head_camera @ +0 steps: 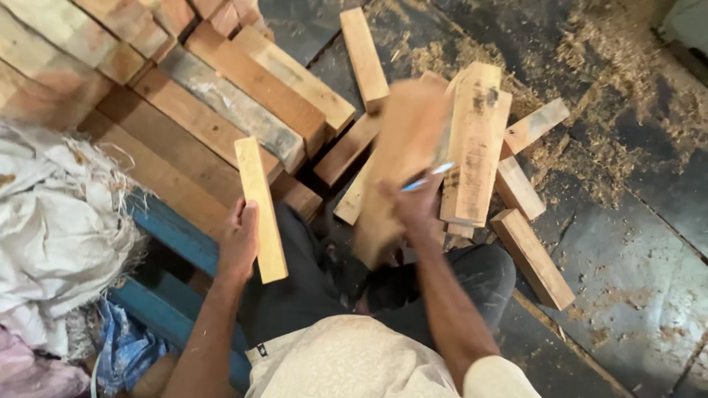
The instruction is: The person sits on the floor and marks wooden planks with a blue marker. They pick up a plank, draw a line on it, and place it back on a pile, repeating this process for several pieces of wood.
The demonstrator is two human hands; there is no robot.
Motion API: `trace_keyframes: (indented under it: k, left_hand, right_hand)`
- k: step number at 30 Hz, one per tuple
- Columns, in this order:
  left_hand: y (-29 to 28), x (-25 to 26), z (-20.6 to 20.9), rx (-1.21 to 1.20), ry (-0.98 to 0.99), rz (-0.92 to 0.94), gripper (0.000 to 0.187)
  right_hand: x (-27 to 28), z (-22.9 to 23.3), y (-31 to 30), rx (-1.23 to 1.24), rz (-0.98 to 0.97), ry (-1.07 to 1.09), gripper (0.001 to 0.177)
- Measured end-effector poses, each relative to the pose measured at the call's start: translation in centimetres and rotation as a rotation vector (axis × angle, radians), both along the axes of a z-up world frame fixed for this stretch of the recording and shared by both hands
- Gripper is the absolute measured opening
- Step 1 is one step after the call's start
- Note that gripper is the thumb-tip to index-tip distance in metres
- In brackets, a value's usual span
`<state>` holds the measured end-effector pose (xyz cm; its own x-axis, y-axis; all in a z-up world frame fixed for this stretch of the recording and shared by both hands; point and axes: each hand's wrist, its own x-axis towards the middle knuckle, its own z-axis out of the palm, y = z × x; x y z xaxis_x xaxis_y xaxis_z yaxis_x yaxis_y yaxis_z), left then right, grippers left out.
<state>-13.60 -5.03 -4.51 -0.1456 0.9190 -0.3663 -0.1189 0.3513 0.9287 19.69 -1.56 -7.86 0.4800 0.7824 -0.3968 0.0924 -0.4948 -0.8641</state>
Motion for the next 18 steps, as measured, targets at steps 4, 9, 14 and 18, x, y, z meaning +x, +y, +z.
trace_keyframes:
  k: [4, 9, 14, 18]
  left_hand:
    - [0.7, 0.4, -2.3, 0.054, 0.082, -0.026, 0.039]
    - [1.9, 2.5, -4.1, 0.066, -0.036, 0.063, 0.044]
    - [1.5, 3.0, -2.4, 0.043, 0.088, 0.009, 0.044]
    - [2.1, 3.1, -3.1, 0.033, 0.066, 0.019, 0.044]
  right_hand:
    - [11.7, 9.8, 1.0, 0.228, -0.016, -0.312, 0.057]
    - [25.0, 14.6, 3.7, -0.196, -0.079, -0.528, 0.052]
    - [33.7, 5.3, 6.6, -0.365, 0.095, -1.186, 0.074]
    - [28.8, -1.9, 11.8, 0.117, 0.186, -1.225, 0.071]
